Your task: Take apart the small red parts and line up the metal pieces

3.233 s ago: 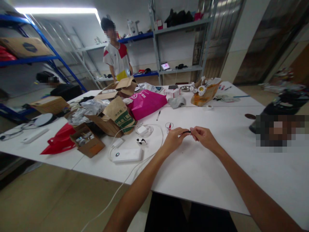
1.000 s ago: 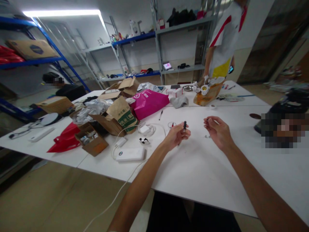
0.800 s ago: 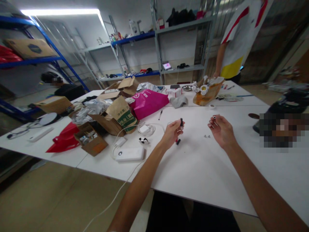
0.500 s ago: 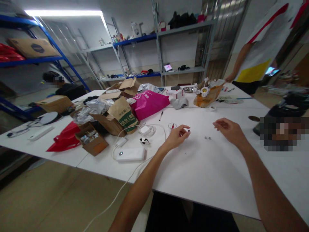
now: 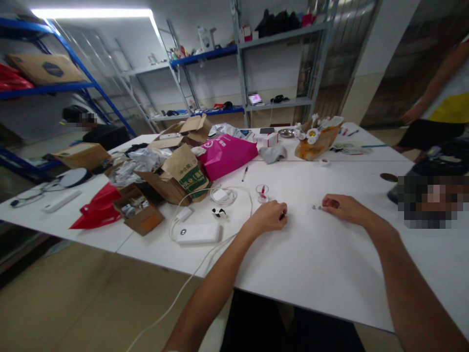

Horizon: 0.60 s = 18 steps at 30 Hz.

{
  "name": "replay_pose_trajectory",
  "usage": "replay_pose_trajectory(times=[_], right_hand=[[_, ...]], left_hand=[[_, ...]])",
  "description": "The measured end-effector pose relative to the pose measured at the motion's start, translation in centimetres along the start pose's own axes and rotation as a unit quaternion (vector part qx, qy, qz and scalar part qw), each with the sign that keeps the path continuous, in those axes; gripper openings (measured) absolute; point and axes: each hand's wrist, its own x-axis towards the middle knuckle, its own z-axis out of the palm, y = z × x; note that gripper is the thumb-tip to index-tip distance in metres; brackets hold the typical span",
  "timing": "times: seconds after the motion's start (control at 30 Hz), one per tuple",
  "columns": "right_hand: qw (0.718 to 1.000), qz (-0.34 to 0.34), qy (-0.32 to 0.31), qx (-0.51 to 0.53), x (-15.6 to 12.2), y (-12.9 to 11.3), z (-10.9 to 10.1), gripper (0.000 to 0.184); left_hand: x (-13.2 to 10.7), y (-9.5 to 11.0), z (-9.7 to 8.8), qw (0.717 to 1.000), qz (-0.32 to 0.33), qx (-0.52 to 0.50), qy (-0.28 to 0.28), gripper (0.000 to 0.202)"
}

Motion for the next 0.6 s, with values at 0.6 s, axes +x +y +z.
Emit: replay_pose_trajectory(times=[0.6], right_hand=[[0.863,0.020,0.416,0.286,0.1,-3.4,-1.7,0.044]], left_hand=[[0.8,-3.0,-2.2,0.916,-0.085,-0.198,0.338,0.011]])
